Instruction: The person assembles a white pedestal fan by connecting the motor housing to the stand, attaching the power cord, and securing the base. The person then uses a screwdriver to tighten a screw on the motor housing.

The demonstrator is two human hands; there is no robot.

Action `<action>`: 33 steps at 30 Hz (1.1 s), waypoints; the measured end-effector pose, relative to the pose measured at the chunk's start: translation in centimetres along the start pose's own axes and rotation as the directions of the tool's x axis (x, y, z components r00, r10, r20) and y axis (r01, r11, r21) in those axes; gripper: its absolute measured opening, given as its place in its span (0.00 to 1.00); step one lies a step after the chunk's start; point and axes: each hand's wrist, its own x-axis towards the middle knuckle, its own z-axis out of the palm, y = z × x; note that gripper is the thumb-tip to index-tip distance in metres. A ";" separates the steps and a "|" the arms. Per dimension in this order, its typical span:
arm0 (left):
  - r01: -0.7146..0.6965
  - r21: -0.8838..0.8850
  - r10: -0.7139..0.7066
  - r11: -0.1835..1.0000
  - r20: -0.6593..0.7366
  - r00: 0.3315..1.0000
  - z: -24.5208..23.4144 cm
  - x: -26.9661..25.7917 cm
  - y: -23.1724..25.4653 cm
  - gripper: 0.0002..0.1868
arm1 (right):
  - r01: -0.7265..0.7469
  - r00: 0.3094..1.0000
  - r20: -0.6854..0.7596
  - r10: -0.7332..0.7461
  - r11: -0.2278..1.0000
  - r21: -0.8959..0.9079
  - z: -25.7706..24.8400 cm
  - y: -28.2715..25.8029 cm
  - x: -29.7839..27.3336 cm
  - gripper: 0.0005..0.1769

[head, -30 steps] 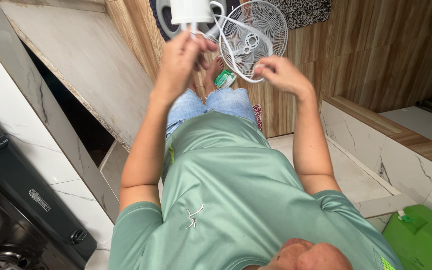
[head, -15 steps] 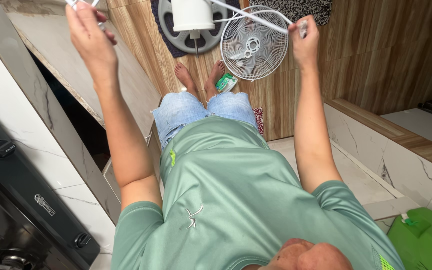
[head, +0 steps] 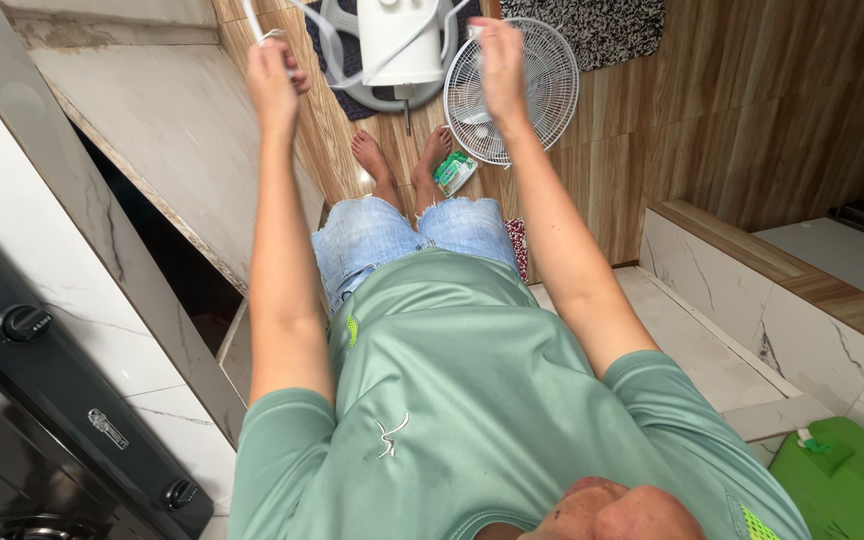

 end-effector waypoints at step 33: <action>-0.640 0.091 0.455 0.763 0.627 0.632 21.3 -14.7 19.7 0.09 | -0.063 0.997 0.004 0.081 0.740 0.670 -8.8 -11.2 2.2 0.11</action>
